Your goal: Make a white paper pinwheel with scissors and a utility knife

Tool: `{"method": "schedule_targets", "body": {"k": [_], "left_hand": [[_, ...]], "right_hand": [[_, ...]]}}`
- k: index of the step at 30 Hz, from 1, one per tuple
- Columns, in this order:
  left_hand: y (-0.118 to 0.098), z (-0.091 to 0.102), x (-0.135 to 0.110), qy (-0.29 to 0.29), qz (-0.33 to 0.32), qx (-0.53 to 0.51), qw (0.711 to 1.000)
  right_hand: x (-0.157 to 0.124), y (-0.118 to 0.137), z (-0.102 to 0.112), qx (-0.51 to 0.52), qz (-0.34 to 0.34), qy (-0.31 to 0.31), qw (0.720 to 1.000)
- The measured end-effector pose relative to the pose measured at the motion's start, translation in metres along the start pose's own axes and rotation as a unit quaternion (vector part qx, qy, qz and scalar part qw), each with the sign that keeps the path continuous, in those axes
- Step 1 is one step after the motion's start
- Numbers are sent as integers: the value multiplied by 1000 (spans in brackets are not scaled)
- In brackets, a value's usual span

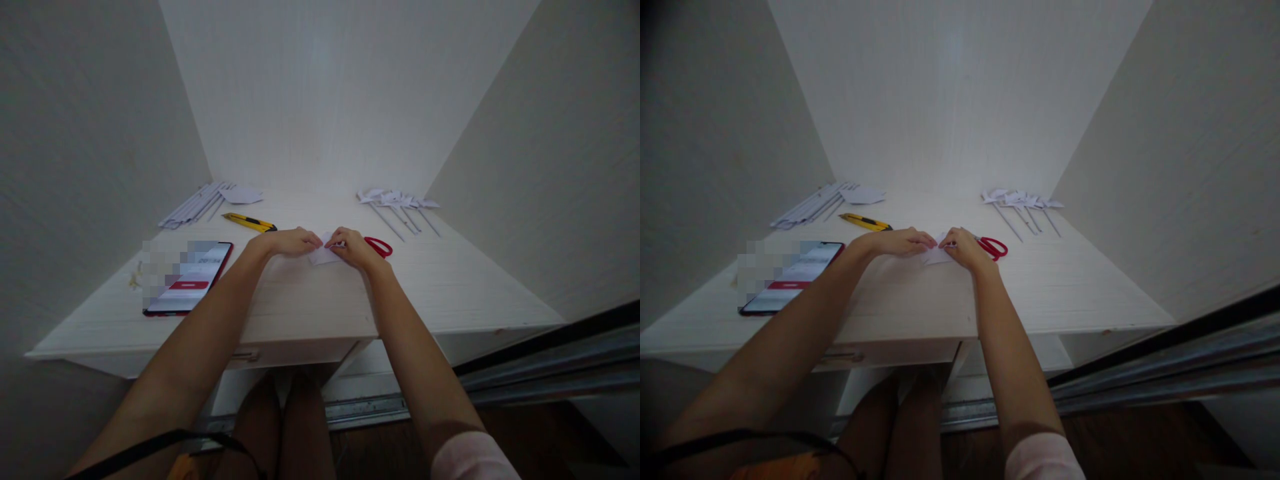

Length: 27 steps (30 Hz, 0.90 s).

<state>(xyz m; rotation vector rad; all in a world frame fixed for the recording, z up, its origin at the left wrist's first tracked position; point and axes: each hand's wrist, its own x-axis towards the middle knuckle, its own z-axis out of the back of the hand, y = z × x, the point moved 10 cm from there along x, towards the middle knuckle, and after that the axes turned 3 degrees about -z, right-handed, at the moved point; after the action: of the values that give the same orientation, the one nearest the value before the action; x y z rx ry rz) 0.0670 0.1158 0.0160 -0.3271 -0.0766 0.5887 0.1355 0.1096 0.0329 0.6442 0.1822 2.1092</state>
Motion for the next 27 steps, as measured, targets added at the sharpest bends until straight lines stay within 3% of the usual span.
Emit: {"method": "schedule_targets", "body": {"k": [4,13,22,24,27], "left_hand": [[9,2,1,-10,24,-74,997],[2,3,-1,-14,33,14,999],[-9,-2,-6,29,61,61,996],[-11,-3,-6,35,68,66,995],[-14,-4,-6,39,88,69,993]], "right_hand": [[1,1,0,-6,9,2,1000],[0,3,1,13,13,-2,1000],[0,2,0,21,7,3,1000],[0,-3,5,13,-10,-16,1000],[-3,-17,31,-14,-66,-111,992]]}}
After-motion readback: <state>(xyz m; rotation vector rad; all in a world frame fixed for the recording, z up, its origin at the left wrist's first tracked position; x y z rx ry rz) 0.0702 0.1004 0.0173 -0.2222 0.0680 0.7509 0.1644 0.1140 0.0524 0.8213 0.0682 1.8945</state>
